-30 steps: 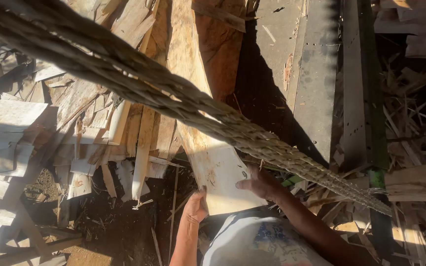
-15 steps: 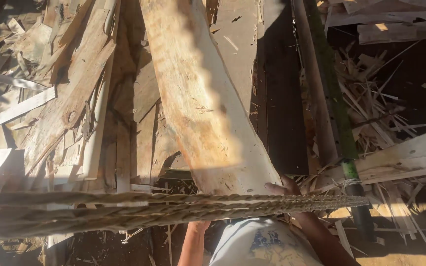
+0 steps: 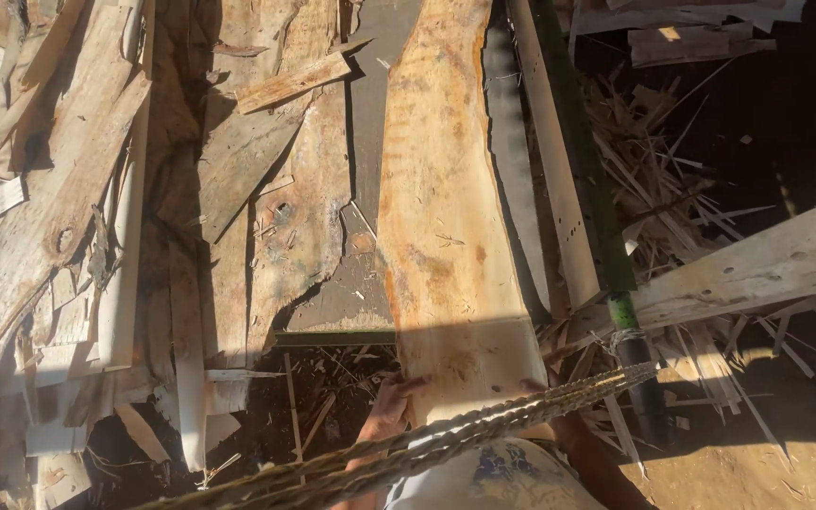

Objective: Sorting and organizing thin wood strips on a processing table.

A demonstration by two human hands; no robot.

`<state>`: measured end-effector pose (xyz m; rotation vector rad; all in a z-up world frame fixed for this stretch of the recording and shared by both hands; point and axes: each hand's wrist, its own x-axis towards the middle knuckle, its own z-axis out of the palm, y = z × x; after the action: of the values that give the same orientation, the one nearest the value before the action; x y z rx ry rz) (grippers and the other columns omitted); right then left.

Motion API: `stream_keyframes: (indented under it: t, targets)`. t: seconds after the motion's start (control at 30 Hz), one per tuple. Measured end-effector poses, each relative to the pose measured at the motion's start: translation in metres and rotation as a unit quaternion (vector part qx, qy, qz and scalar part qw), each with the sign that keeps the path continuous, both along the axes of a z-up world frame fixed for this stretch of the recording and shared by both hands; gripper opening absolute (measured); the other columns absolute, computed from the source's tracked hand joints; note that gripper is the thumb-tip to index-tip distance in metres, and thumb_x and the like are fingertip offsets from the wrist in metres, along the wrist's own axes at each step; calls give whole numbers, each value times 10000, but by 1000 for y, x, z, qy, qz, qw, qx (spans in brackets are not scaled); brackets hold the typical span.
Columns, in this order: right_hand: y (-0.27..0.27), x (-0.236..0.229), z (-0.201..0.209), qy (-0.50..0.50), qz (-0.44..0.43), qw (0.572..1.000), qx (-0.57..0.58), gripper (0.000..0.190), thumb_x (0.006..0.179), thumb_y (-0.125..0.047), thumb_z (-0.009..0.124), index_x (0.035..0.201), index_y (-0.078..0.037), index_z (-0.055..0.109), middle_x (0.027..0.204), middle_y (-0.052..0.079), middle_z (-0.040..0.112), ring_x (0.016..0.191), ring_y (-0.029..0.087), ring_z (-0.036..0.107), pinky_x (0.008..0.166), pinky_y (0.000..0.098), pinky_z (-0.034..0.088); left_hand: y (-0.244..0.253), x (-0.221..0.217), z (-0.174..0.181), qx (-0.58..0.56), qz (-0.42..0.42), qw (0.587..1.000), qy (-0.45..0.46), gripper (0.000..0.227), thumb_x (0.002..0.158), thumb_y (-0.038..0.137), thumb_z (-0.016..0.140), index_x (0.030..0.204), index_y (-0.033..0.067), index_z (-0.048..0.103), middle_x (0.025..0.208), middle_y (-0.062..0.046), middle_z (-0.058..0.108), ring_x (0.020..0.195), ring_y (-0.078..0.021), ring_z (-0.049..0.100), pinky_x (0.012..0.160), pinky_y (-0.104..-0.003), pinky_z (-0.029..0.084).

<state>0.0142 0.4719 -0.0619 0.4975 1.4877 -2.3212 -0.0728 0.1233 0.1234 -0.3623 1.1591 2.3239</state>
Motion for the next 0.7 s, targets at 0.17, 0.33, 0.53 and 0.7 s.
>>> stream_keyframes:
  t: [0.17,0.33,0.53,0.7]
  targets:
    - [4,16,-13,-90,-44,994,35,862,813,-288,852,1490,72,460,1061,268,622,880,348,670,796,532,599,6,-7,-6,-46,-31,998,-29,346,810,170,802,1110,28,705,1027,-102,785,924,-196,745,842,-360,619]
    - [5,19,-5,-32,-50,993,105,855,840,-299,820,1510,48,417,1166,242,583,978,331,642,848,509,576,15,5,-57,-82,-51,994,-48,351,802,141,796,1119,21,702,1011,-100,793,902,-185,757,829,-345,629]
    - [18,23,35,120,-41,966,224,809,917,-323,739,1549,-11,340,1397,185,518,1194,285,593,961,449,534,24,20,-33,-202,-15,979,38,267,864,131,729,1085,-18,752,932,-93,784,795,-153,686,727,-330,582]
    - [44,25,154,91,-13,937,337,553,994,-351,542,1426,-8,502,1345,139,668,1175,241,729,913,411,622,37,39,10,-323,-54,943,56,167,917,133,677,946,-28,709,755,-67,663,675,-136,523,611,-316,457]
